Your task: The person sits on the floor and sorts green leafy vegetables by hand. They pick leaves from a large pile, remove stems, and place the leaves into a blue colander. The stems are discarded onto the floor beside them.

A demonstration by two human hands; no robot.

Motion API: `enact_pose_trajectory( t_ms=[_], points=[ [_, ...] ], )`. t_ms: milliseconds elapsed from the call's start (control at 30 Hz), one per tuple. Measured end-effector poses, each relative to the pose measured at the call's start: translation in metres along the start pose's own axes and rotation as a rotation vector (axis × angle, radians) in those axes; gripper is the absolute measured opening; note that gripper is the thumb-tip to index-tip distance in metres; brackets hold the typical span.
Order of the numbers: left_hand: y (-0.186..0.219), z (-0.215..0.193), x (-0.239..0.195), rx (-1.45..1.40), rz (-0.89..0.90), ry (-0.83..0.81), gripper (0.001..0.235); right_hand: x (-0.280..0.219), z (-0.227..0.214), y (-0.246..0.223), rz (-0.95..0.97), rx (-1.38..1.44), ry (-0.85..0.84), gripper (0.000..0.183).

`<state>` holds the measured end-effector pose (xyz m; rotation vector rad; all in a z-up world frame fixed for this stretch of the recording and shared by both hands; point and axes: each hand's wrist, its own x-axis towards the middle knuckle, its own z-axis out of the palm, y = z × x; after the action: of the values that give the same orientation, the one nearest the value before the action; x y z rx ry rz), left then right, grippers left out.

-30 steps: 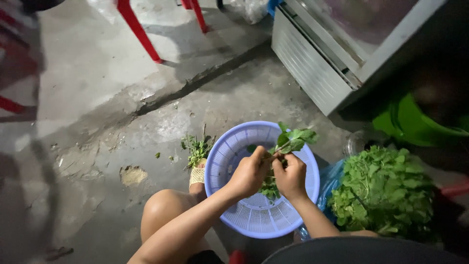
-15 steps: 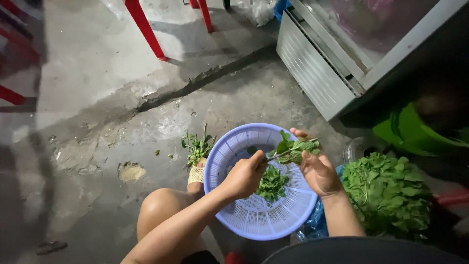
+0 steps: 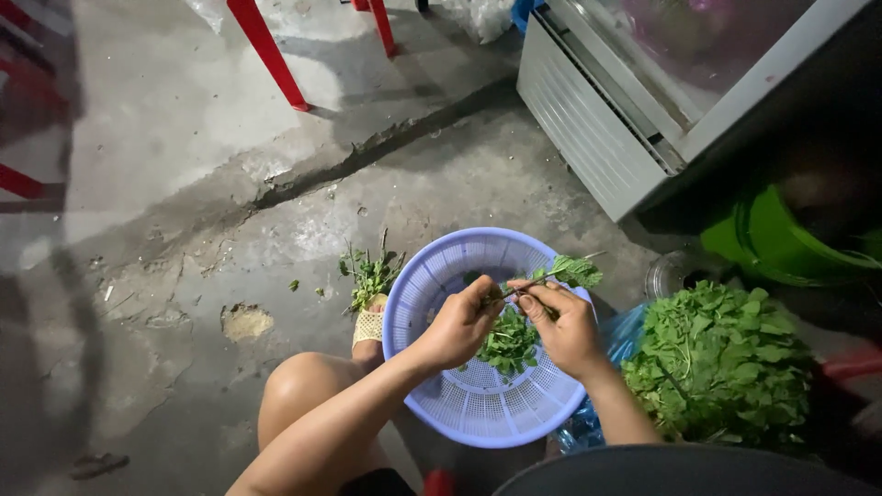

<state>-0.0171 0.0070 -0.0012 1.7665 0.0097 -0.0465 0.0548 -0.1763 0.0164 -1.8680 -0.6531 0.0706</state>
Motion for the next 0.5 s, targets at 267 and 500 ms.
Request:
enact_pose_trajectory(
  t_ms=[267,500],
  points=[
    [-0.014,0.017,0.006,0.027,-0.005,0.018,0.008,-0.015,0.018,0.037,-0.136,-0.420,0.171,0.016],
    [0.010,0.013,-0.004,-0.084,-0.052,0.013,0.007,0.011,-0.016,0.018,0.492,0.207,0.251,0.013]
  ],
)
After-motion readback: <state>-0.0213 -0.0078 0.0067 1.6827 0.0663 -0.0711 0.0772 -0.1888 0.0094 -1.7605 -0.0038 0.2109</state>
